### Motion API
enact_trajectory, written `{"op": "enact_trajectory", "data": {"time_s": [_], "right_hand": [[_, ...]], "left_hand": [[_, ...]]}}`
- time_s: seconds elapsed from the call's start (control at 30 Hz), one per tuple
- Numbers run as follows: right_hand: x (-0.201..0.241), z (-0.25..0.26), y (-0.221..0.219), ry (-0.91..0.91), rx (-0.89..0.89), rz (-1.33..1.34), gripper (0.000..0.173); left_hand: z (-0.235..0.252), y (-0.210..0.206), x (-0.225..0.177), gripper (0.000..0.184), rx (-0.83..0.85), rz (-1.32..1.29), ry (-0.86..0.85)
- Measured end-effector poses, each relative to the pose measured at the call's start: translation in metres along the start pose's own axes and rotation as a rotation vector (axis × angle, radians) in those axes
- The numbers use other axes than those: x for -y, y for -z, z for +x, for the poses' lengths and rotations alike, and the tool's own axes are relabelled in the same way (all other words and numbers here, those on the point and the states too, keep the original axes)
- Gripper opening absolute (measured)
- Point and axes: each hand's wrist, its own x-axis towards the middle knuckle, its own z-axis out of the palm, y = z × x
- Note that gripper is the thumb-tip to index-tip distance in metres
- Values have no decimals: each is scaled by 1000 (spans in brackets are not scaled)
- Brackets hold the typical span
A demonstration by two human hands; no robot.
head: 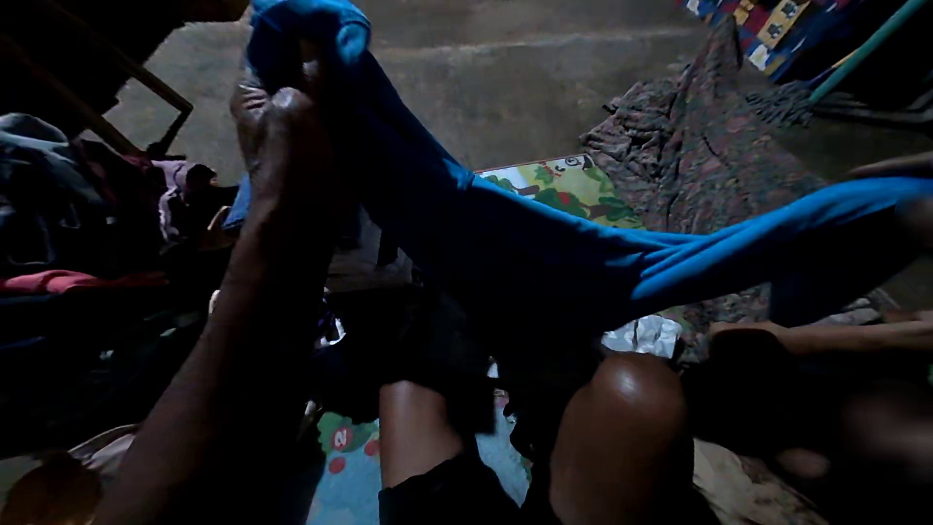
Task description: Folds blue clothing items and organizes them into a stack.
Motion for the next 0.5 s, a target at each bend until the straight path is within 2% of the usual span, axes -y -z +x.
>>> {"op": "enact_trajectory", "data": {"time_s": [0.1, 0.17, 0.3, 0.37, 0.43, 0.5], "right_hand": [[-27, -2, -10, 153, 31, -34, 30], [-30, -7, -17, 203, 56, -37, 33], [39, -29, -39, 193, 232, -1, 31], [56, -31, -59, 227, 415, -20, 33], [75, -26, -75, 178, 678, -43, 38], [99, -14, -88, 174, 821, 17, 48]], "left_hand": [[-4, -7, 4, 14, 103, -74, 0], [-4, -13, 4, 13, 147, -135, 36], [-5, -23, 6, 16, 268, -237, 88], [-5, -32, 7, 17, 358, -294, 108], [-8, -40, 4, 20, 432, -339, 133], [-10, -42, -1, 24, 509, -356, 171]]}}
